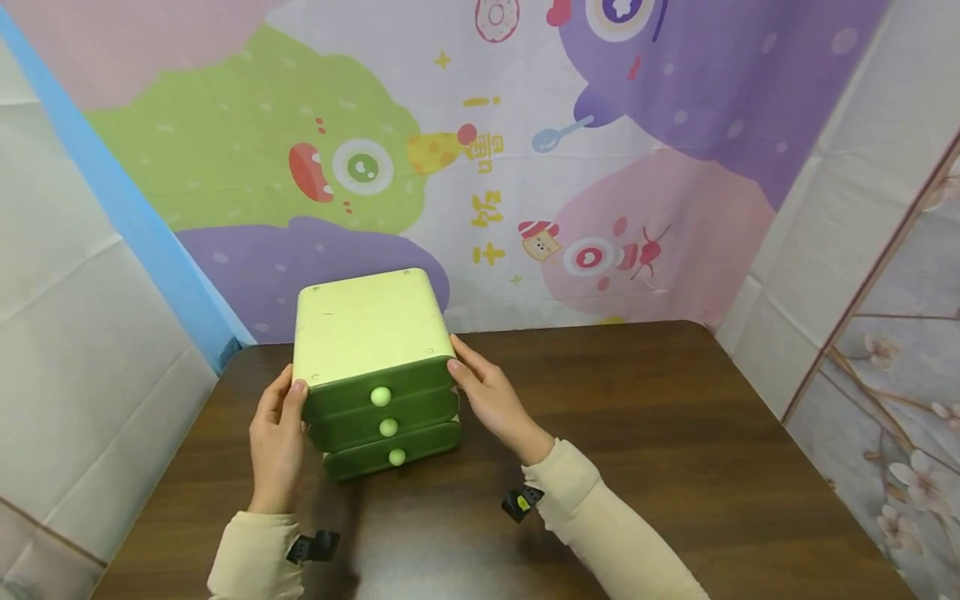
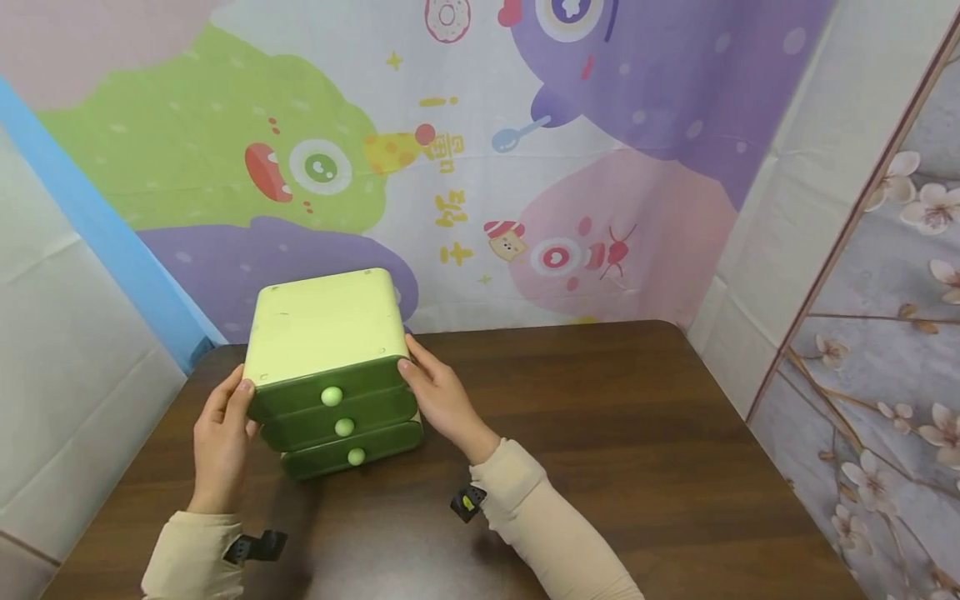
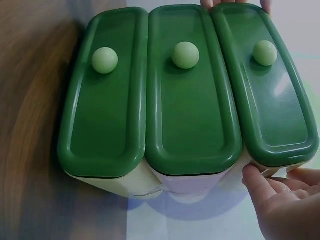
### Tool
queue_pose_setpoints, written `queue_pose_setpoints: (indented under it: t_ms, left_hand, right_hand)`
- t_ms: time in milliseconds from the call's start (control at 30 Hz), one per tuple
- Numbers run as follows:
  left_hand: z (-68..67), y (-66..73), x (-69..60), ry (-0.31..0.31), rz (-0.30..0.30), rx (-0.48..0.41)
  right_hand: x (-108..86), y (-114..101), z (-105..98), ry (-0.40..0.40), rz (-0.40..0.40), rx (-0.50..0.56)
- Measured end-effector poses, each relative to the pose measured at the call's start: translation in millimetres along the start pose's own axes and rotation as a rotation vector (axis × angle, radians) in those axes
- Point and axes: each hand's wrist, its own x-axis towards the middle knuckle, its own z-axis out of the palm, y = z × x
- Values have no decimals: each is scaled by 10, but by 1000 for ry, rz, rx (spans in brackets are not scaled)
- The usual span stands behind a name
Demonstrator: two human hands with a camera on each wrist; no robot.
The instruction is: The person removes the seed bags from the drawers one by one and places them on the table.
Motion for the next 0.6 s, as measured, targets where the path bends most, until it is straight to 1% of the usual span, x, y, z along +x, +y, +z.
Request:
queue_pose_setpoints:
  t_ms: [100, 200, 233, 333, 433, 500, 600]
  left_hand:
    - [99, -11, -26, -35, 21, -2]
    - [190, -17, -48, -70, 14, -24]
    - [216, -10, -58, -90, 1, -14]
    - [302, 3, -82, -120, -12, -14]
    - [392, 11, -101, -145, -9, 0]
    - [451, 5, -108, -161, -3, 4]
    - [536, -3, -118, -180, 7, 32]
  right_hand:
    - [-60, 10, -105, 39, -9, -14]
    - [-126, 15, -203, 59, -20, -23]
    - [-149, 19, -238, 57, -24, -22]
    - [-222, 15, -348, 54, -29, -33]
    - [-281, 18, -462, 67, -26, -53]
    - [-316, 22, -531, 88, -23, -71]
    - [-359, 41, -623, 122, -19, -92]
